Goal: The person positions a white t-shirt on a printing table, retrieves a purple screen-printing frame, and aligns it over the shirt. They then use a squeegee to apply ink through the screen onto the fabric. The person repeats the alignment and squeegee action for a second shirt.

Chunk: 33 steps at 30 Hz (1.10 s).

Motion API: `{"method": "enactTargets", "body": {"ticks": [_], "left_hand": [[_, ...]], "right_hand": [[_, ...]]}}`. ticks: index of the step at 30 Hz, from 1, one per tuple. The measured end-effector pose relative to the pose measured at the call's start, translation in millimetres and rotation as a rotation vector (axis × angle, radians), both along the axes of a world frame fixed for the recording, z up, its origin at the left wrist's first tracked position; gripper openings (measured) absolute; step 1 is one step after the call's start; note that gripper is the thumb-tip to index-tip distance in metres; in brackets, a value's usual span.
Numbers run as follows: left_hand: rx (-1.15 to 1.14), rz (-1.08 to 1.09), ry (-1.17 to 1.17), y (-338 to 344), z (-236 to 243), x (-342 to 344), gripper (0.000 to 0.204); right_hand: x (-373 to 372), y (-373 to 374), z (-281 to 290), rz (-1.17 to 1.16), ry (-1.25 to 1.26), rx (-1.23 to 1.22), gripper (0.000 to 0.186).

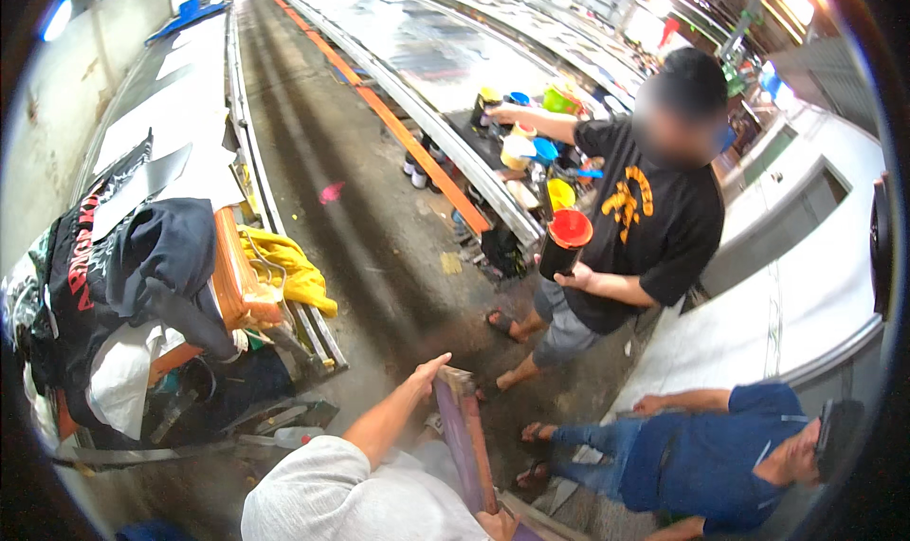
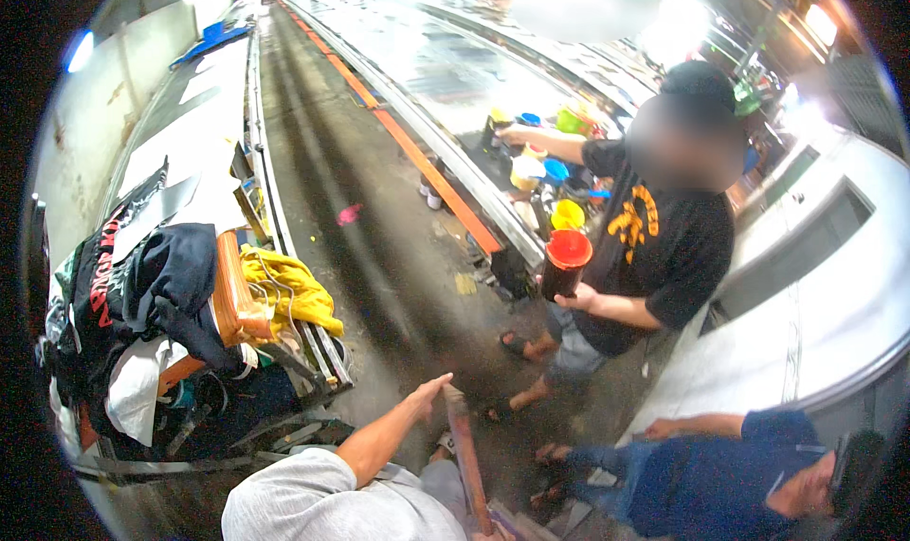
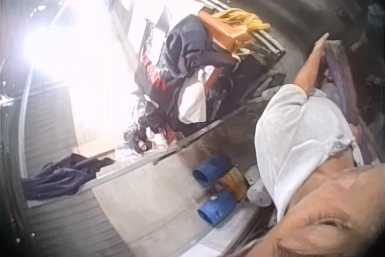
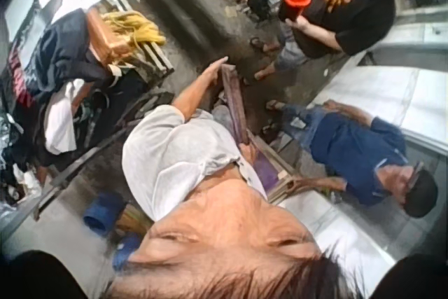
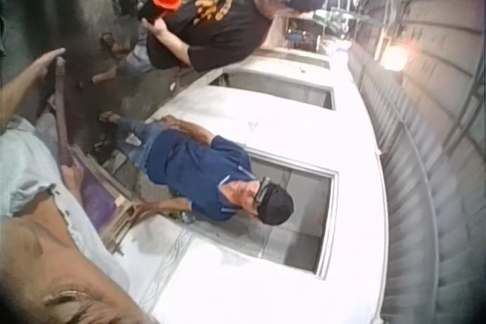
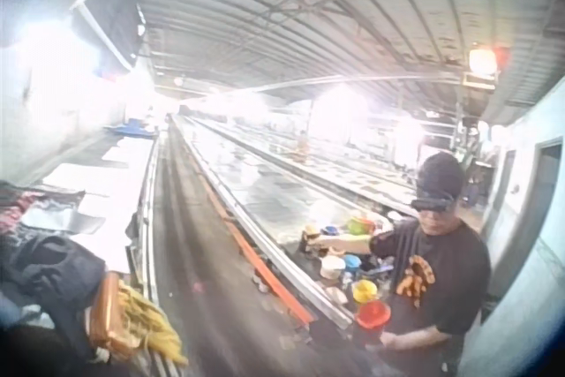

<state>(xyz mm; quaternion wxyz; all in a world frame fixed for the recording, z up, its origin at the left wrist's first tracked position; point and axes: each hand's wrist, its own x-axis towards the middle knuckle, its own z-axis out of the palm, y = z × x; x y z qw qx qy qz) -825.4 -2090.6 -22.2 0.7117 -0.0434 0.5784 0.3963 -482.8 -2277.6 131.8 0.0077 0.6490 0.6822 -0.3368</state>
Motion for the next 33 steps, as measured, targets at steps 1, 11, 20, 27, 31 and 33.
{"method": "enactTargets", "body": {"ticks": [1, 11, 20, 27, 31, 33], "left_hand": [[0.072, -0.019, -0.093, 12, 6, -11, 0.117], [0.190, 0.535, -0.046, 161, 45, -167, 0.032], [0.445, 0.929, 0.390, 256, 139, -330, 0.040], [0.778, 0.941, 0.700, 254, 233, -509, 0.079], [0.927, 0.879, 0.721, 229, 290, -598, 0.086], [1.049, 0.866, 0.724, 220, 319, -635, 0.088]], "right_hand": [[-2, 24, 5, -0.009, 0.140, 0.067, 0.036], [-94, 253, -81, 0.204, 0.611, 0.142, 0.031], [-282, 420, -124, 0.879, 0.698, 0.300, 0.052], [-449, 556, -224, 0.209, 0.604, -0.308, 0.045], [-591, 641, -243, 0.232, 0.760, -0.303, 0.037], [-674, 682, -232, 0.250, 0.840, -0.438, 0.039]]}}
